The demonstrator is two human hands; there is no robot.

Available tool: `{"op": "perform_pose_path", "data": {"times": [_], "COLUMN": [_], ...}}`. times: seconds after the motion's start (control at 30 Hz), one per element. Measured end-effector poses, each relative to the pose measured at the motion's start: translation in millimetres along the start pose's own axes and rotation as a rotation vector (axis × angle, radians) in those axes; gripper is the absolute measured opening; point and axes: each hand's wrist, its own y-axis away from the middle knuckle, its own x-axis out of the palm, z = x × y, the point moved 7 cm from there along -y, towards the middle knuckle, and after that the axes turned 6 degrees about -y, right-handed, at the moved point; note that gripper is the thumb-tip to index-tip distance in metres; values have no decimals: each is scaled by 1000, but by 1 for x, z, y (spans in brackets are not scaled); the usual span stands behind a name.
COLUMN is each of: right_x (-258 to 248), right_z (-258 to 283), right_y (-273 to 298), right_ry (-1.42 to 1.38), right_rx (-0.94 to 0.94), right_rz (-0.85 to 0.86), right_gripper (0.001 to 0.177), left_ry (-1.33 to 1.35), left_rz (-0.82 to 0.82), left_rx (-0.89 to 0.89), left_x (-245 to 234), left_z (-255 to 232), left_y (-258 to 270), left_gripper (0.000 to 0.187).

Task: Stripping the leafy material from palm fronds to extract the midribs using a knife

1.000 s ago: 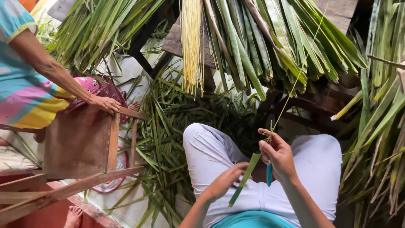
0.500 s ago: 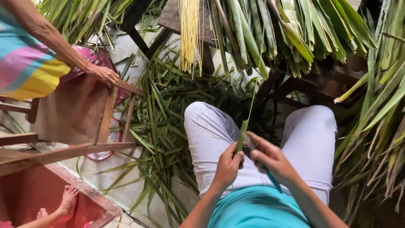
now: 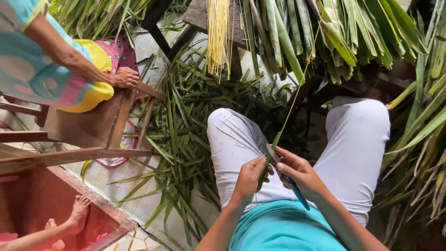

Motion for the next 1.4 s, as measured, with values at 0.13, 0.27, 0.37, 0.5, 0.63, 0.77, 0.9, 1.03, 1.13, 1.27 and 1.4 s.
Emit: {"op": "perform_pose_path", "data": {"times": [0.13,0.27,0.37,0.5,0.63,0.77,0.9,1.03,1.13,1.27,1.4], "right_x": [6,10,8,-2,-1,7,17,27,27,20,6], "right_z": [0,5,5,-10,-17,-6,2,16,14,4,-8], "right_y": [6,9,9,6,8,8,3,8,6,7,3], "right_ry": [-30,-2,-38,-67,-43,108,51,39,14,-29,-60], "right_rx": [17,22,29,41,54,179,4,-17,-47,-77,-75], "right_rz": [23,41,12,20,18,55,82,93,131,181,201], "right_gripper": [56,54,38,37,39,56,41,20,22,34,40], "left_ry": [27,-236,-332,-281,-311,-428,-475,-484,-406,164,395], "left_rz": [1,-3,-32,-64,-92,-108,-161,-134,-91,120,187], "left_rx": [-107,34,85,71,40,46,108,99,62,-235,-354], "left_x": [6,17,24,13,13,14,14,23,17,9,9], "left_z": [14,-12,-24,-4,-16,-33,-39,-52,-37,16,17], "left_y": [2,5,5,3,14,18,11,15,12,0,5], "left_gripper": [16,18,22,22,21,17,18,23,27,24,20]}}
